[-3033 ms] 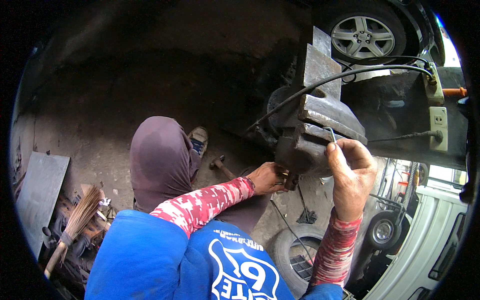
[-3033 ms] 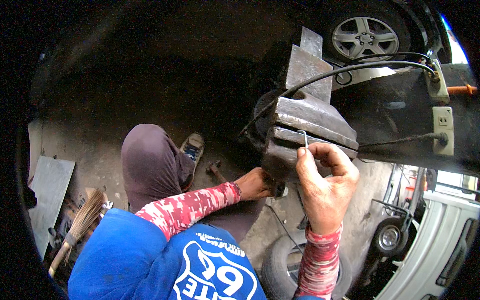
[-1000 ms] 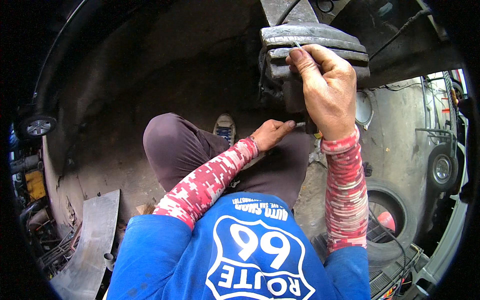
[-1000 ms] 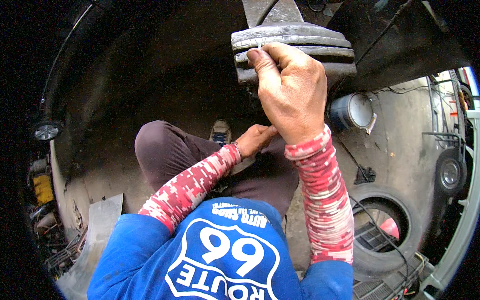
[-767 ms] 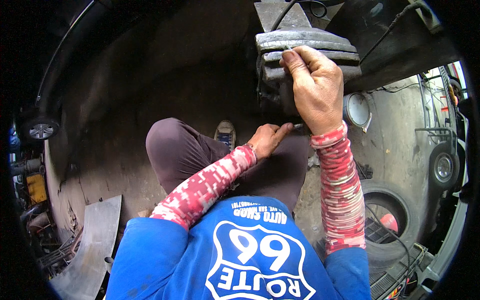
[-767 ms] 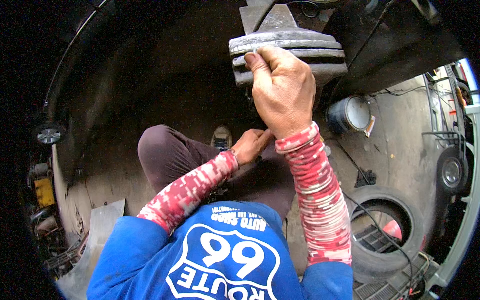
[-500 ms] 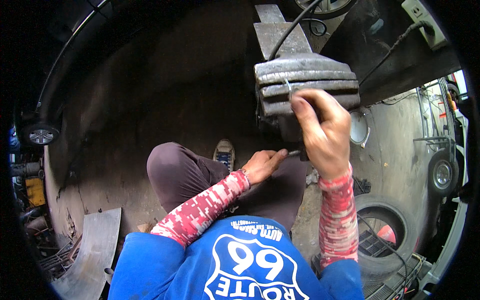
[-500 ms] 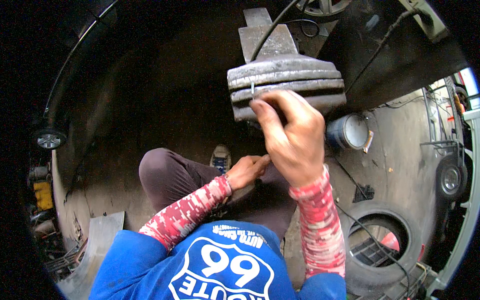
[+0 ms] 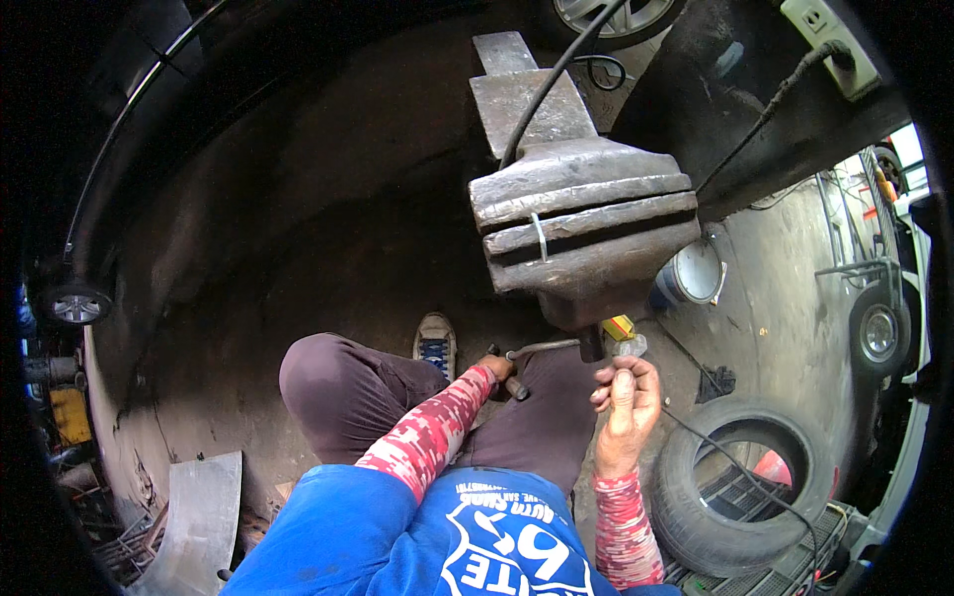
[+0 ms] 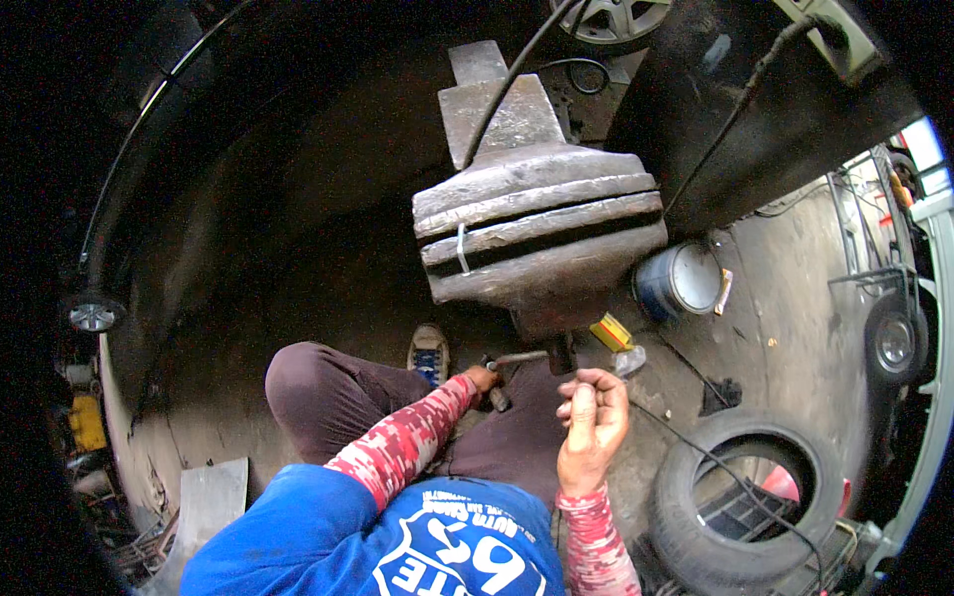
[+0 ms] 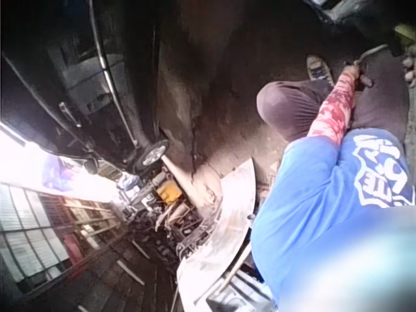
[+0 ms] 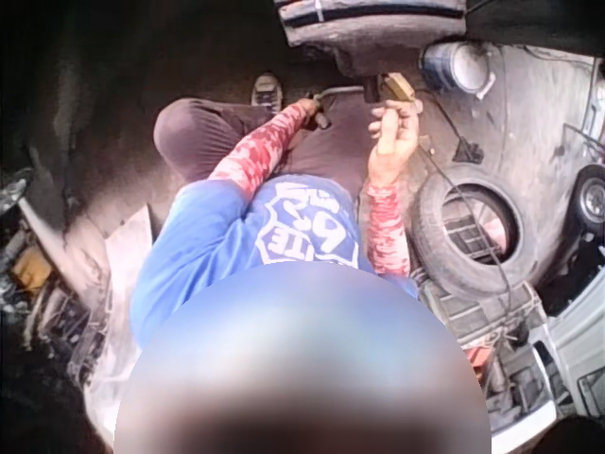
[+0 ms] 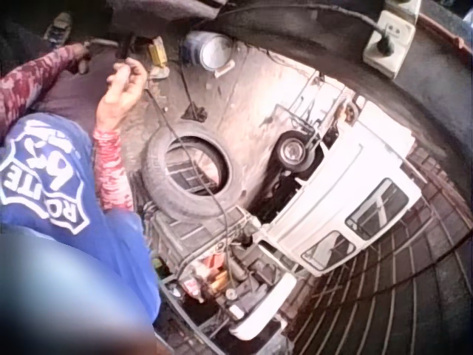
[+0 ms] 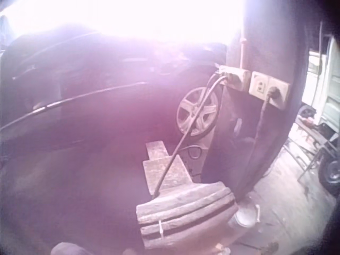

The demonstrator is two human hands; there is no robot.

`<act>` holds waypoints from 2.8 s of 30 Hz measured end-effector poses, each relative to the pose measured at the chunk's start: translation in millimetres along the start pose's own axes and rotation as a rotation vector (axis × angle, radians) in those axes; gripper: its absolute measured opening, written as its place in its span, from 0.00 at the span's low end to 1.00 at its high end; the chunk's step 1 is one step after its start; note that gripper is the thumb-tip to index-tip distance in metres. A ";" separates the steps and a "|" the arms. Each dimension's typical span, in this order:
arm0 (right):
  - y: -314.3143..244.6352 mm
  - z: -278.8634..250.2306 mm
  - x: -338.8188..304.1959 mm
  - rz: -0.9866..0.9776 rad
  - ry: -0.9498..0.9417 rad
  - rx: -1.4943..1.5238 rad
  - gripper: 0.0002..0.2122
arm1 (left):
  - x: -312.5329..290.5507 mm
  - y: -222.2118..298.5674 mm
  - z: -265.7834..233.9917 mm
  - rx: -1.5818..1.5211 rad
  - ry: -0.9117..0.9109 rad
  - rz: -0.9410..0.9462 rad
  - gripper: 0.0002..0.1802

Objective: The person secures a metal piece in a bench vise and uses a hammer and punch to shape or bend a small metal pin. They repeatedly adjust the pin and strike it with the hammer while seated on the floor.

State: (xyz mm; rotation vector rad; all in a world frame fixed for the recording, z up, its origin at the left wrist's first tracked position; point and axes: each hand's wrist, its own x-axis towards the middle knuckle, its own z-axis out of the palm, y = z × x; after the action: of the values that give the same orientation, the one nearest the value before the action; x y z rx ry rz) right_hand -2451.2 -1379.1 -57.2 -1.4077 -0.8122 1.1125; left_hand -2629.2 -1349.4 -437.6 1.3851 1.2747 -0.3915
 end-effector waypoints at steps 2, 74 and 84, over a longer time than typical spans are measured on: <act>13.8 -1.7 -4.8 0.055 0.002 0.020 0.13 | 6.9 -14.7 -3.4 -0.153 0.020 -0.075 0.24; 122.8 80.7 11.3 0.322 -0.200 0.055 0.30 | -416.1 183.2 -204.7 1.018 0.906 0.608 0.29; 41.2 29.4 -3.8 -0.104 -0.289 -0.491 0.16 | -426.3 180.0 -218.3 0.988 1.066 0.636 0.26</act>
State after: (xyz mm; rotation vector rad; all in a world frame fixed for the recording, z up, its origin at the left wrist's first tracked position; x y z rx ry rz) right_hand -2484.6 -1379.0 -95.3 -1.5978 -1.4235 1.0934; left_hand -2722.6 -1310.1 64.0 2.9795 1.3599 0.2901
